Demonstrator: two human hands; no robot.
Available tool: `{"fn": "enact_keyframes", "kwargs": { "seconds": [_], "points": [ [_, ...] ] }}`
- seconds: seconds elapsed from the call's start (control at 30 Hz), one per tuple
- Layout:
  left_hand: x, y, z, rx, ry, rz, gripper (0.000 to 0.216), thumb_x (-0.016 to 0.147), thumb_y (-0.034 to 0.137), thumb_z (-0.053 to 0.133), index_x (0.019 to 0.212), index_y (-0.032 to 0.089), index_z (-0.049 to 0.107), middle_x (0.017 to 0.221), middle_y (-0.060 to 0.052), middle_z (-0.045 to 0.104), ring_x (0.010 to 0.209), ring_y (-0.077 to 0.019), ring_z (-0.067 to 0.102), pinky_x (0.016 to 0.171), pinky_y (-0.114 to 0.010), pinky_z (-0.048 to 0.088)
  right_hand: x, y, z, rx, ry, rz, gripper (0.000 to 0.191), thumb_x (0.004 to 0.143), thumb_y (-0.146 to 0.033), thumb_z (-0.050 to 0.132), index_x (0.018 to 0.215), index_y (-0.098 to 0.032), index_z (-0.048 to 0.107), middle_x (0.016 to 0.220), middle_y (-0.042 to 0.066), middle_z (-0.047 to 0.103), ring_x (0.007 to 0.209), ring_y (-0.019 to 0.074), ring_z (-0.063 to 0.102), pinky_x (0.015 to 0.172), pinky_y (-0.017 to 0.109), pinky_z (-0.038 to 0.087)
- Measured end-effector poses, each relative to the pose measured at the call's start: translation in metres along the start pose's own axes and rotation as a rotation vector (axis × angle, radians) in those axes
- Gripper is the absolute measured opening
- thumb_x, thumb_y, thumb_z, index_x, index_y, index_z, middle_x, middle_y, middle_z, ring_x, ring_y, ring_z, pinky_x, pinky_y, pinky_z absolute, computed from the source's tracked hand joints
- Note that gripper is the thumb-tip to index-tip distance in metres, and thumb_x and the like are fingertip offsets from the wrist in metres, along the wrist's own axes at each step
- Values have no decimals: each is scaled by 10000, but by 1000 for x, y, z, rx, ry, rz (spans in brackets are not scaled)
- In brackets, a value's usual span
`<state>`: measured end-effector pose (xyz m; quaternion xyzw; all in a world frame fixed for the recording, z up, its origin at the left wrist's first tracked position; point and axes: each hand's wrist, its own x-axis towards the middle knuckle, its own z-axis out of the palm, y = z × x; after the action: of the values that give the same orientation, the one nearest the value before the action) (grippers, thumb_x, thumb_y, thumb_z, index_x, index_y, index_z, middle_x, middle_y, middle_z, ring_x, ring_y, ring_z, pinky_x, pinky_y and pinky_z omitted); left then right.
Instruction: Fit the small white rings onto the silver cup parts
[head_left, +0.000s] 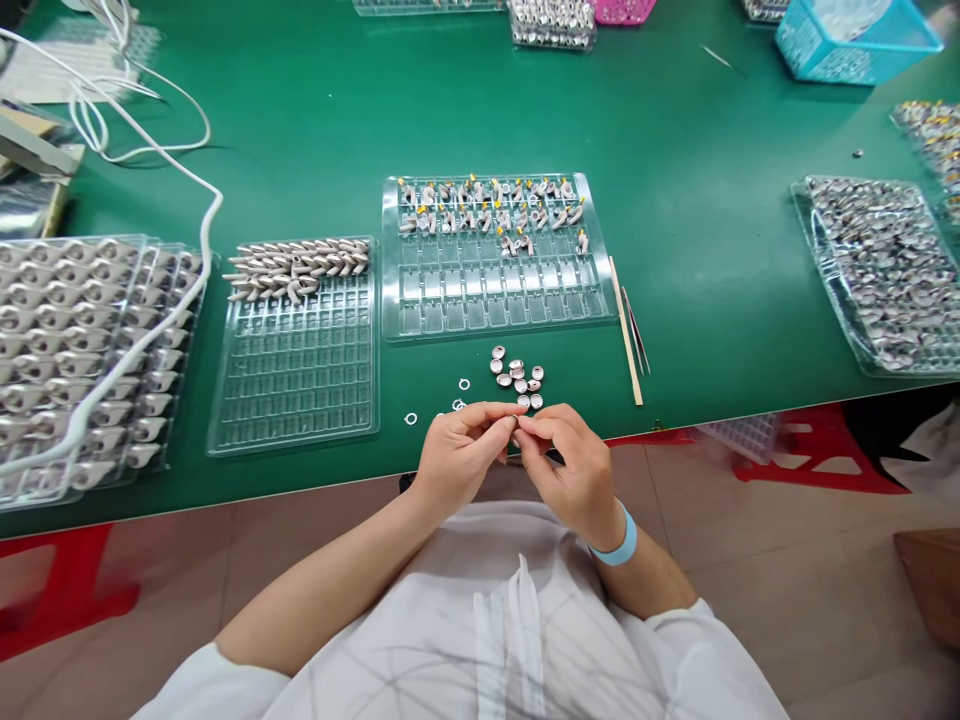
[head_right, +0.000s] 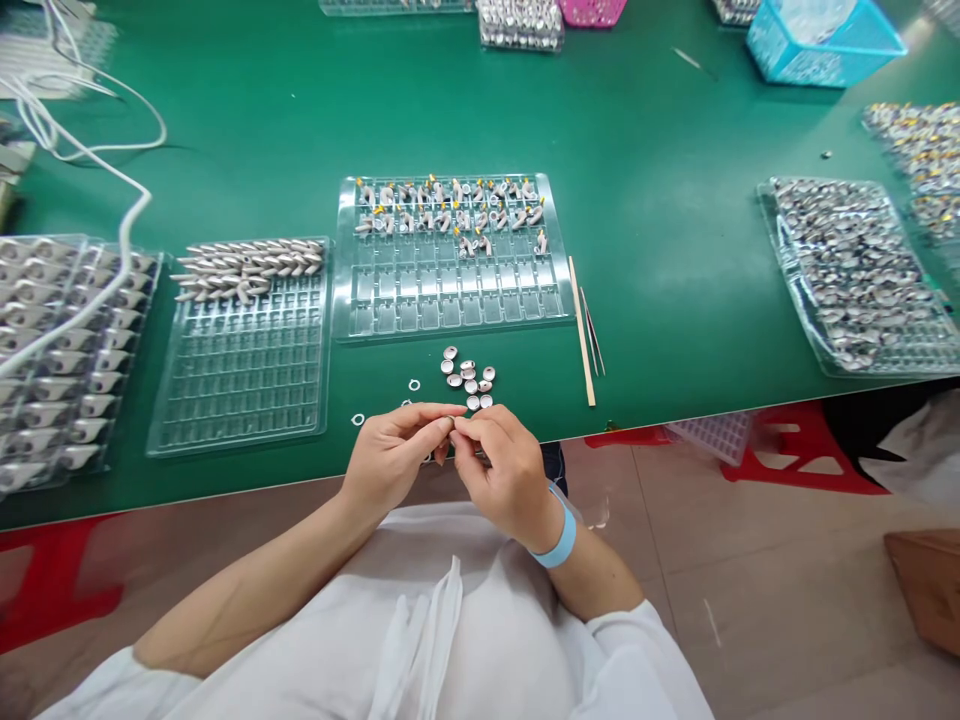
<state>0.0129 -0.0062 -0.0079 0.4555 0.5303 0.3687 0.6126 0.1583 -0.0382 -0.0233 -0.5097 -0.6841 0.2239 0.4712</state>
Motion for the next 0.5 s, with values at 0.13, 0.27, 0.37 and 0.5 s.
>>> {"fn": "enact_keyframes", "kwargs": {
  "seconds": [0.13, 0.27, 0.37, 0.5],
  "points": [
    [1, 0, 1, -43, -78, -10, 226, 800, 282, 655, 935, 133, 757, 747, -43, 732, 565, -110, 616, 564, -214, 569, 4, -2, -5, 64, 2, 116, 133, 860, -117, 581, 946, -197, 644, 835, 39, 637, 725, 135, 601, 622, 267, 529],
    [-1, -4, 1, -14, -136, 41, 268, 845, 310, 623, 1017, 147, 749, 925, -75, 744, 645, -131, 656, 625, -244, 596, 7, -3, -8, 84, -10, 217, 84, 856, -136, 594, 898, -186, 648, 830, 27, 627, 687, 113, 577, 599, 246, 504],
    [-2, -9, -2, 36, -171, 105, 277, 885, 289, 580, 1083, 168, 730, 995, -85, 724, 691, -138, 669, 664, -258, 598, 8, -3, -9, 102, -37, 262, 70, 862, -153, 586, 873, -187, 646, 810, 19, 616, 678, 114, 567, 592, 249, 490],
    [-2, -12, -6, 113, -206, 186, 288, 918, 259, 536, 1141, 190, 705, 981, -84, 695, 736, -148, 677, 685, -265, 597, 10, -4, -10, 116, -60, 281, 81, 860, -150, 578, 828, -184, 644, 760, 8, 601, 652, 110, 543, 580, 247, 462]
  ]
}}
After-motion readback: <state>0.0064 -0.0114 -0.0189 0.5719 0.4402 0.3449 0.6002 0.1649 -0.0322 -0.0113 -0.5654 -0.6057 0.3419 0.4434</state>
